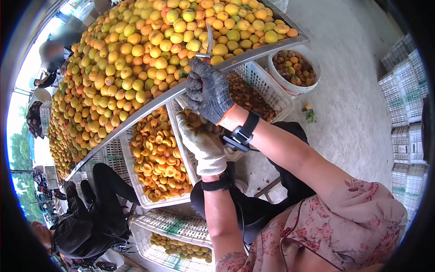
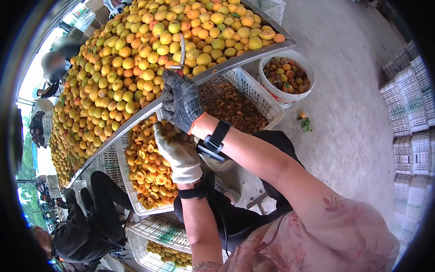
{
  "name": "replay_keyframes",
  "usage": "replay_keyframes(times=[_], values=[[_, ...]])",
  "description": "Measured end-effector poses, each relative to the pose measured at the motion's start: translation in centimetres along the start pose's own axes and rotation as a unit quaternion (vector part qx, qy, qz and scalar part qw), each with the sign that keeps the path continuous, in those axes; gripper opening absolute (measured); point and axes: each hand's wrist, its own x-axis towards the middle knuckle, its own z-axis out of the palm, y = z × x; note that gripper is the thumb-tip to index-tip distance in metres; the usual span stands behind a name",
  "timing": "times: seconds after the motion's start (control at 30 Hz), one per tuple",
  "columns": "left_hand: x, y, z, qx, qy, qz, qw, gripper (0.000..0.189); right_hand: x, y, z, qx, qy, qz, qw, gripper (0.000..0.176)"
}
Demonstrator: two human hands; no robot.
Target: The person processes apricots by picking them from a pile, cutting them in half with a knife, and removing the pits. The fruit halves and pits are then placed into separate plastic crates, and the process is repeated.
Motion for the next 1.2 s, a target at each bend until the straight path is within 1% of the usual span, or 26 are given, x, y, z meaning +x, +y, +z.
replay_keyframes(times=[0.07, 0.13, 0.17, 0.2, 0.27, 0.33, 0.37, 0.43, 0.47, 0.5, 0.53, 0.57, 0.63, 0.67, 0.7, 0.73, 0.83, 0.87, 0.9, 0.97, 1.0, 1.03, 1.07, 1.1, 1.13, 1.2], values=[[0.5, -0.4, 0.4, 0.001, -0.029, 0.008, 1.000, 0.032, 0.4, 0.1, -0.6, 0.036, 0.028, 0.025, 0.999, 0.029], [-0.1, -0.2, 2.9, 0.056, 0.129, 0.007, 0.990, 0.030, 0.8, 0.0, -1.1, 0.051, 0.011, 0.032, 0.998, 0.029], [0.2, -0.3, 2.8, 0.058, 0.127, 0.007, 0.990, 0.030, 0.9, 0.0, -1.2, 0.053, 0.010, 0.030, 0.998, 0.029], [0.5, -0.5, 2.4, 0.161, 0.119, 0.055, 0.978, 0.033, 1.0, -0.1, -1.2, 0.036, 0.063, 0.029, 0.997, 0.028], [2.0, -1.5, 1.7, 0.316, 0.133, 0.149, 0.927, 0.039, 1.0, -0.7, -0.8, 0.017, 0.113, 0.024, 0.993, 0.028], [2.3, -1.4, 1.7, 0.500, 0.042, 0.292, 0.814, 0.042, 0.6, -1.6, -0.6, 0.013, 0.136, 0.016, 0.991, 0.034], [2.0, -1.1, 1.5, 0.499, 0.042, 0.292, 0.815, 0.042, 0.5, -2.3, -0.7, 0.021, 0.093, 0.001, 0.995, 0.030], [0.6, 0.0, 1.5, 0.331, 0.037, 0.017, 0.943, 0.045, 0.6, -3.5, -1.1, -0.017, 0.062, 0.012, 0.998, 0.026], [0.8, 0.2, 1.4, 0.261, 0.048, -0.014, 0.964, 0.054, 0.6, -3.7, -1.2, -0.051, 0.029, 0.020, 0.998, 0.021], [1.3, 0.5, 1.0, 0.185, 0.032, -0.046, 0.981, 0.056, 0.1, -4.1, -1.0, -0.171, 0.011, 0.022, 0.985, 0.025], [1.7, 0.9, 0.5, 0.106, 0.014, -0.077, 0.991, 0.058, -0.4, -4.2, -1.3, -0.333, 0.022, 0.027, 0.942, 0.029], [1.9, 1.4, 0.1, 0.079, -0.017, -0.076, 0.994, 0.062, -0.2, -3.4, -2.0, -0.449, -0.010, -0.023, 0.893, 0.031], [2.3, 1.5, -0.8, 0.060, -0.016, -0.056, 0.996, 0.061, -0.4, -2.7, -1.7, -0.647, -0.118, -0.105, 0.746, 0.034], [2.6, 1.6, -1.2, 0.041, -0.014, -0.042, 0.998, 0.060, -0.8, -2.8, -1.8, -0.724, -0.191, -0.135, 0.649, 0.036], [2.2, 1.9, -0.2, 0.081, 0.016, -0.010, 0.997, 0.056, -1.4, -2.4, -1.7, -0.752, -0.202, -0.180, 0.601, 0.038], [2.2, 1.5, -0.5, 0.079, 0.016, -0.009, 0.997, 0.056, -1.5, -2.0, -2.2, -0.795, -0.203, -0.151, 0.551, 0.035], [2.1, 0.6, -0.5, -0.008, 0.015, 0.021, 1.000, 0.046, -1.8, -0.9, -2.5, -0.793, -0.201, -0.231, 0.528, 0.030], [1.6, 1.5, -1.4, 0.045, -0.024, -0.014, 0.999, 0.044, -1.8, -1.0, -2.2, -0.754, -0.178, -0.137, 0.617, 0.028], [1.1, 2.4, -1.4, 0.106, 0.010, -0.018, 0.994, 0.043, -1.5, -1.2, -1.7, -0.700, -0.152, -0.042, 0.696, 0.026], [-0.2, 4.6, 0.0, 0.215, 0.042, -0.011, 0.976, 0.042, -0.5, -0.9, -2.5, -0.712, -0.130, -0.077, 0.686, 0.024], [0.4, 5.7, -1.3, 0.252, 0.040, 0.039, 0.966, 0.042, -0.1, -0.8, -2.8, -0.720, -0.111, -0.106, 0.677, 0.022], [0.7, 6.5, -3.8, 0.387, 0.131, 0.138, 0.902, 0.046, 0.2, -1.4, -2.7, -0.755, -0.063, -0.112, 0.643, 0.023], [0.3, 7.8, -5.0, 0.491, 0.240, 0.213, 0.810, 0.057, 0.7, -3.0, -2.2, -0.737, -0.069, -0.085, 0.667, 0.024], [0.0, 9.5, -3.2, 0.472, 0.321, 0.186, 0.800, 0.074, 1.5, -4.4, -1.9, -0.731, -0.013, -0.127, 0.671, 0.024], [0.4, 10.5, -4.7, 0.584, 0.395, 0.259, 0.660, 0.078, 2.4, -5.7, -1.7, -0.721, 0.041, -0.168, 0.671, 0.024], [0.3, 11.1, -6.7, 0.554, 0.379, 0.315, 0.671, 0.082, 5.4, -8.2, -1.8, -0.831, 0.048, -0.243, 0.498, 0.025]])
